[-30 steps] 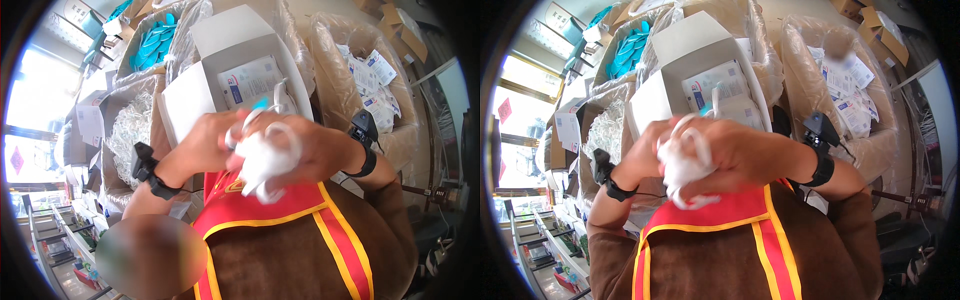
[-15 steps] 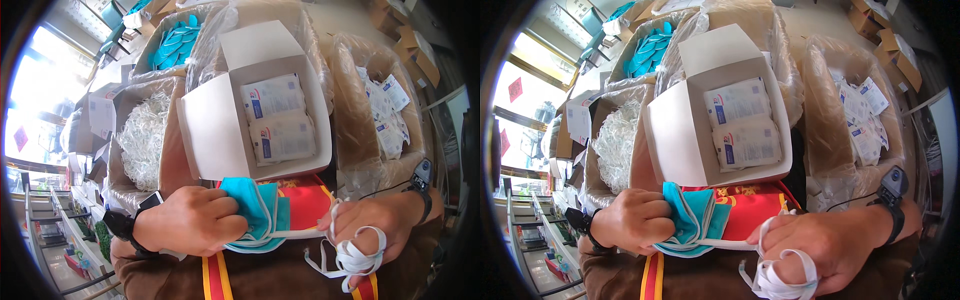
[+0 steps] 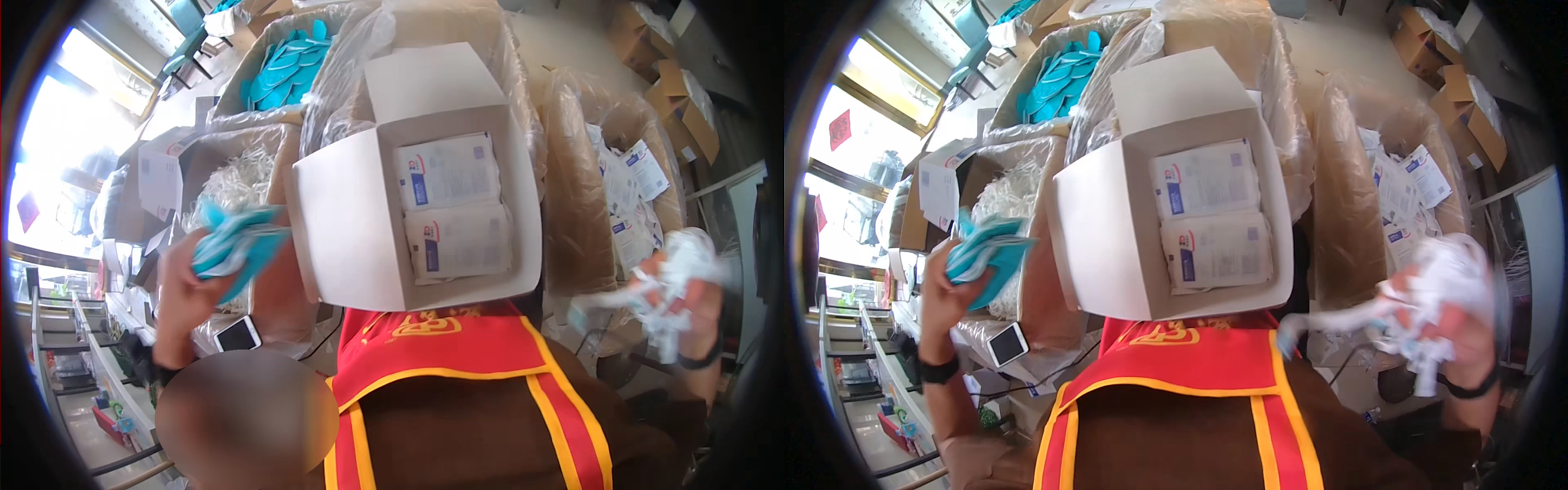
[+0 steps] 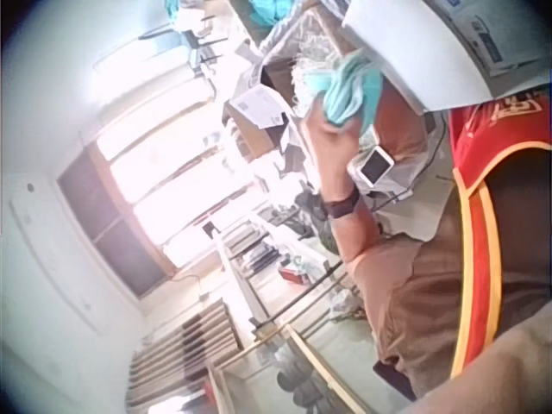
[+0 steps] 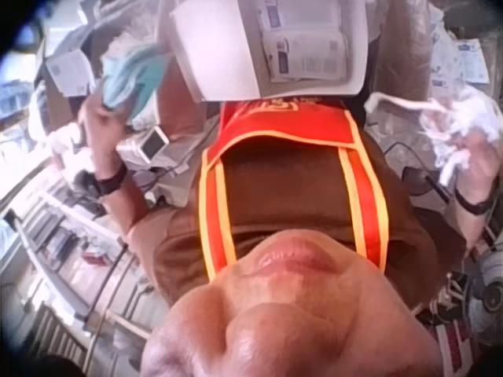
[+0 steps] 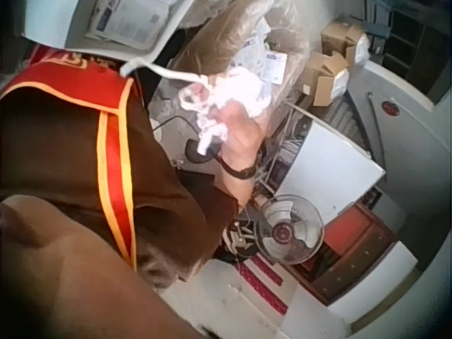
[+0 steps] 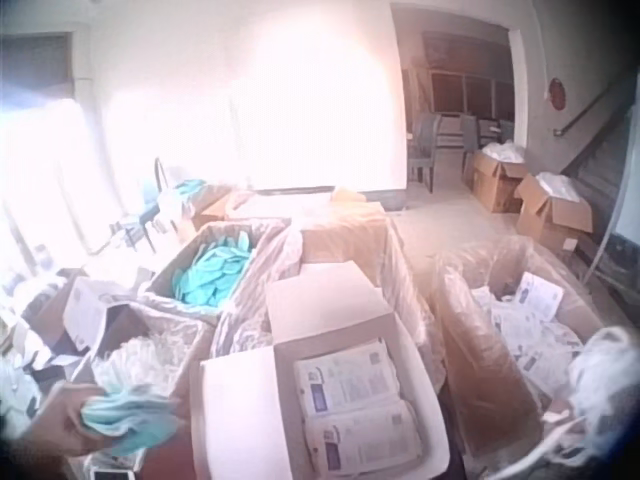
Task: The recorder is seen organizing and packing several green face masks into small boxes and larger shipping containers.
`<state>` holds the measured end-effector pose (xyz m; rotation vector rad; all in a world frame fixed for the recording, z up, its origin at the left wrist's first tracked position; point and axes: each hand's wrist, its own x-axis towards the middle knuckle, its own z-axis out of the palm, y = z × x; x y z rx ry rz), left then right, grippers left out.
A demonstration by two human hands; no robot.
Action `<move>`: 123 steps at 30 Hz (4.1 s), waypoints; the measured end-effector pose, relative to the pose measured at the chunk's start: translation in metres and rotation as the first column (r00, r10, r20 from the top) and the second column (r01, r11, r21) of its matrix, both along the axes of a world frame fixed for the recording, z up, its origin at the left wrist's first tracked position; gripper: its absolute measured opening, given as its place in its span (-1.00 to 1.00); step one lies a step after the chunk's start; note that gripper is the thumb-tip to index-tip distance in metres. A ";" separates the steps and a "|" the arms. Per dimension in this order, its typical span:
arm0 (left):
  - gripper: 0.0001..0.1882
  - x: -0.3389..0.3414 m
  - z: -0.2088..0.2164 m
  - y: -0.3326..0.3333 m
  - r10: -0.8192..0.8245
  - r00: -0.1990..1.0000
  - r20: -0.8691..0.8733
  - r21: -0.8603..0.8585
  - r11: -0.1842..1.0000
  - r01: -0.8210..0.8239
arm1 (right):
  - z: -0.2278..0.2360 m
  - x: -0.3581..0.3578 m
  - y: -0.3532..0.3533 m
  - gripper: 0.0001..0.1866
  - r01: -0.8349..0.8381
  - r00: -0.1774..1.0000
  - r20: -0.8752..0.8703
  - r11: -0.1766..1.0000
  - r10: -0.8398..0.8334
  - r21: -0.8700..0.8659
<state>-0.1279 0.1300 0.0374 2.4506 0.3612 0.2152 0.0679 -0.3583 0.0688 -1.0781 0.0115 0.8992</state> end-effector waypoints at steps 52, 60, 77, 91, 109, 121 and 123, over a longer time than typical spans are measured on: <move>-0.36 0.029 -0.130 0.107 0.471 0.826 0.309 0.404 0.721 -0.563 | -0.161 0.082 0.237 -0.69 -0.088 -0.068 0.395 0.389 0.916 -0.917; -0.16 0.099 -0.154 -0.114 -0.019 0.944 0.329 0.053 0.999 0.001 | -0.217 0.085 0.257 -0.63 0.109 -0.198 0.153 0.177 0.968 -0.978; -0.62 0.118 -0.088 -0.123 -0.083 0.929 0.360 -0.192 0.968 0.160 | -0.091 0.056 0.174 -0.82 -0.104 0.125 0.851 0.859 0.511 -0.501; -0.83 0.121 -0.085 -0.151 0.159 0.932 0.325 -0.665 0.740 0.105 | -0.100 0.038 0.178 -0.75 0.114 -0.283 0.928 0.969 0.242 -0.219; -0.82 0.126 -0.087 -0.154 0.285 0.899 0.333 -0.780 0.619 0.093 | -0.090 0.017 0.186 -0.92 0.232 -0.438 0.858 0.956 0.267 -0.179; -0.86 0.138 -0.099 -0.113 0.344 0.783 0.518 -0.679 0.722 0.132 | -0.050 -0.016 0.168 -0.92 -0.434 -0.168 0.986 0.896 0.022 -0.094; -0.87 0.128 -0.075 -0.130 0.181 0.803 0.568 -0.428 0.898 0.100 | -0.052 0.012 0.173 -0.88 0.041 -0.392 0.916 0.997 0.080 -0.070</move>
